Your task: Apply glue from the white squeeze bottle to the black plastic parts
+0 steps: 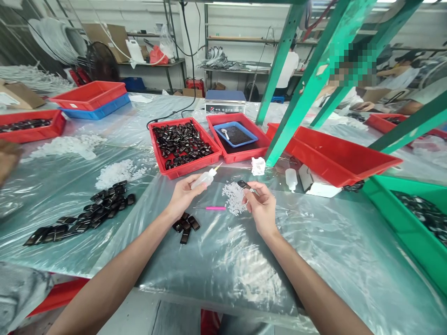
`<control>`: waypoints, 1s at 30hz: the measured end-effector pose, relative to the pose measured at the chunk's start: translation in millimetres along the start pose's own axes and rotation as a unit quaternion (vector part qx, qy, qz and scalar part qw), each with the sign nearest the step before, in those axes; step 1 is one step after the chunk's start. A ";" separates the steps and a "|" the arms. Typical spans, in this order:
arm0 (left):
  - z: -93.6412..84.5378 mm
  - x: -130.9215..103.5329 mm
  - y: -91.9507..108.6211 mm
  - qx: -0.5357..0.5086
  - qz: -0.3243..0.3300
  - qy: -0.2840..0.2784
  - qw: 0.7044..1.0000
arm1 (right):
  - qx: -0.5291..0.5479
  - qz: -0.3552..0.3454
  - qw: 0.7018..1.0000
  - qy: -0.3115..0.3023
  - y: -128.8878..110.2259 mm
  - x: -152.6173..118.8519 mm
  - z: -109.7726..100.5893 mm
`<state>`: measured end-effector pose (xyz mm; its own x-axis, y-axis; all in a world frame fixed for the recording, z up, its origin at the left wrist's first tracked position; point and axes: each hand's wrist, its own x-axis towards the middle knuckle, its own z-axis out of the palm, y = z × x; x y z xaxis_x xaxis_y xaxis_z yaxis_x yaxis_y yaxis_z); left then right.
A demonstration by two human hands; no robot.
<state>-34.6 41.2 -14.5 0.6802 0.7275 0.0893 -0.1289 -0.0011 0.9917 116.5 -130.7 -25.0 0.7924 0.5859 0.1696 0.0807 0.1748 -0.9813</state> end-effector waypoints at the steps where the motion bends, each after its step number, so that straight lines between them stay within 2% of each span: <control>1: -0.3 1.2 -2.4 0.015 0.004 0.000 1.000 | 0.004 0.003 1.000 0.002 0.5 0.5 0.0; 8: -3.7 4.1 -23.8 0.131 0.020 -0.016 0.991 | 0.023 0.006 1.000 0.008 -0.6 0.0 2.9; 11: -5.2 4.6 -23.0 0.158 0.024 -0.032 0.987 | 0.024 0.003 1.000 0.012 0.1 0.5 3.1; 13: -7.6 3.5 -15.2 0.194 0.066 -0.019 0.979 | 0.025 -0.001 1.000 0.012 1.0 1.2 3.1; 17: -9.0 -7.5 10.8 0.275 0.211 0.088 0.934 | 0.022 -0.013 1.000 0.012 3.4 2.0 3.6; 18: -6.6 -12.4 16.3 0.283 0.230 0.096 0.926 | 0.021 -0.014 1.000 0.011 4.0 1.9 3.9; 19: -3.0 -17.8 20.2 0.287 0.240 0.076 0.924 | 0.022 -0.012 1.000 0.009 4.4 1.6 4.2; 20: 1.6 -23.3 22.2 0.291 0.246 0.026 0.924 | 0.024 -0.010 1.000 0.007 4.6 1.1 4.6; 22: 12.2 -33.4 20.4 0.308 0.255 -0.131 0.907 | 0.028 -0.007 1.000 0.003 4.6 -0.1 5.5; 24: 21.7 -40.1 12.8 0.343 0.263 -0.277 0.858 | 0.024 -0.007 1.000 0.003 4.0 -1.2 6.2; 25: 25.3 -42.0 8.1 0.364 0.265 -0.325 0.832 | 0.020 -0.006 1.000 0.003 3.6 -1.7 6.5; 26: 28.0 -43.1 3.6 0.384 0.266 -0.356 0.809 | 0.017 -0.006 1.000 0.002 3.1 -2.0 6.7; 28: 30.7 -43.4 -3.3 0.417 0.266 -0.383 0.780 | 0.014 -0.005 1.000 0.000 2.2 -2.5 7.0; 30: 31.0 -42.8 -5.6 0.434 0.264 -0.384 0.771 | 0.015 -0.006 1.000 -0.007 1.0 -2.9 7.3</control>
<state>-40.6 -11.2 -20.9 0.9679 -0.1531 0.1994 -0.2300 -0.8596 0.4562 109.9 -126.4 -25.9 0.7825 0.5952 0.1827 0.0723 0.2046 -0.9762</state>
